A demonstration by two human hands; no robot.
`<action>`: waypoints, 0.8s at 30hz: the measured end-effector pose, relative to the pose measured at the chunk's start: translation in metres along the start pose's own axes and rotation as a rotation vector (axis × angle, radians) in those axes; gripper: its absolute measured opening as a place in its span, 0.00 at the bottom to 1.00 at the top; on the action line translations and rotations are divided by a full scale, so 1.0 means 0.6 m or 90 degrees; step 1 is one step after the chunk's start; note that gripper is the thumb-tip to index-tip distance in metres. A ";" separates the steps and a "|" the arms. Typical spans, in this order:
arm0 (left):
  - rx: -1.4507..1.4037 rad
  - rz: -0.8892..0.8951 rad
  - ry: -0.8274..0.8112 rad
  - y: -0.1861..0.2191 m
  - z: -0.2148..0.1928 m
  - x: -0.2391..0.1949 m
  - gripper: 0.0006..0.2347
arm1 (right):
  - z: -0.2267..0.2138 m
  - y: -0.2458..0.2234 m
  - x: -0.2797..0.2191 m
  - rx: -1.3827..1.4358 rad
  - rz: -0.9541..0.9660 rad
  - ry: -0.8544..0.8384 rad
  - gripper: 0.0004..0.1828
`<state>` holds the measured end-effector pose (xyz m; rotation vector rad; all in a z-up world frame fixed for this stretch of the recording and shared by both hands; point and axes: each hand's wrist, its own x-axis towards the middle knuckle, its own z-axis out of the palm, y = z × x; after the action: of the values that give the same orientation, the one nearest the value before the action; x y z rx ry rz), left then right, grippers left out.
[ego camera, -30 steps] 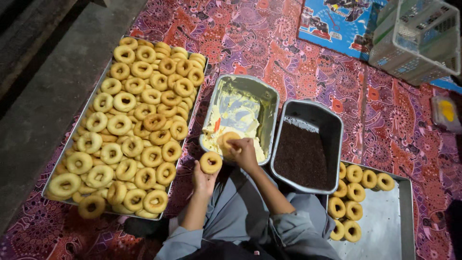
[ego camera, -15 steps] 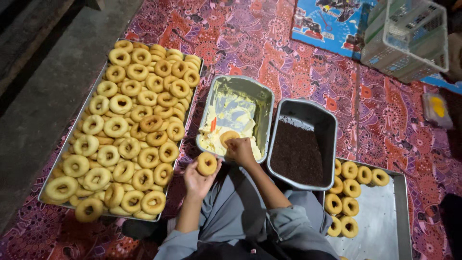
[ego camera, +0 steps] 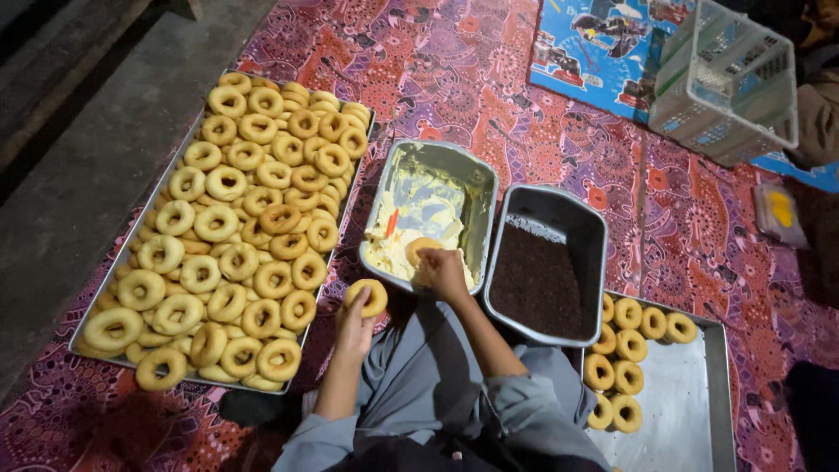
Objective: The person sits on a patterned floor mat and fills ring-shaped pastries with a white cream using a small spatula. They then dip the filled pastries into a tray of dark crumbs and place them on a metal tray.
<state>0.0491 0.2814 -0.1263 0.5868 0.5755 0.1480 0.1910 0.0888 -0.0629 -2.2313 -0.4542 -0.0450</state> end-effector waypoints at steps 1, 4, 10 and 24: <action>-0.007 -0.020 0.004 0.003 0.003 -0.002 0.17 | -0.001 0.004 -0.003 -0.005 0.004 -0.008 0.13; -0.056 -0.076 -0.007 0.019 0.030 -0.010 0.20 | -0.010 0.003 -0.001 0.165 0.084 -0.021 0.16; -0.172 -0.179 -0.051 0.037 0.067 -0.046 0.27 | -0.055 -0.036 -0.059 0.935 0.449 0.006 0.23; -0.090 -0.040 -0.150 0.000 0.086 -0.065 0.16 | -0.148 -0.156 -0.143 0.864 0.403 0.043 0.20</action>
<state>0.0448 0.2451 -0.0727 0.4413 0.3518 0.0585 0.0900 0.0501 0.0482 -0.9312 0.2624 0.4011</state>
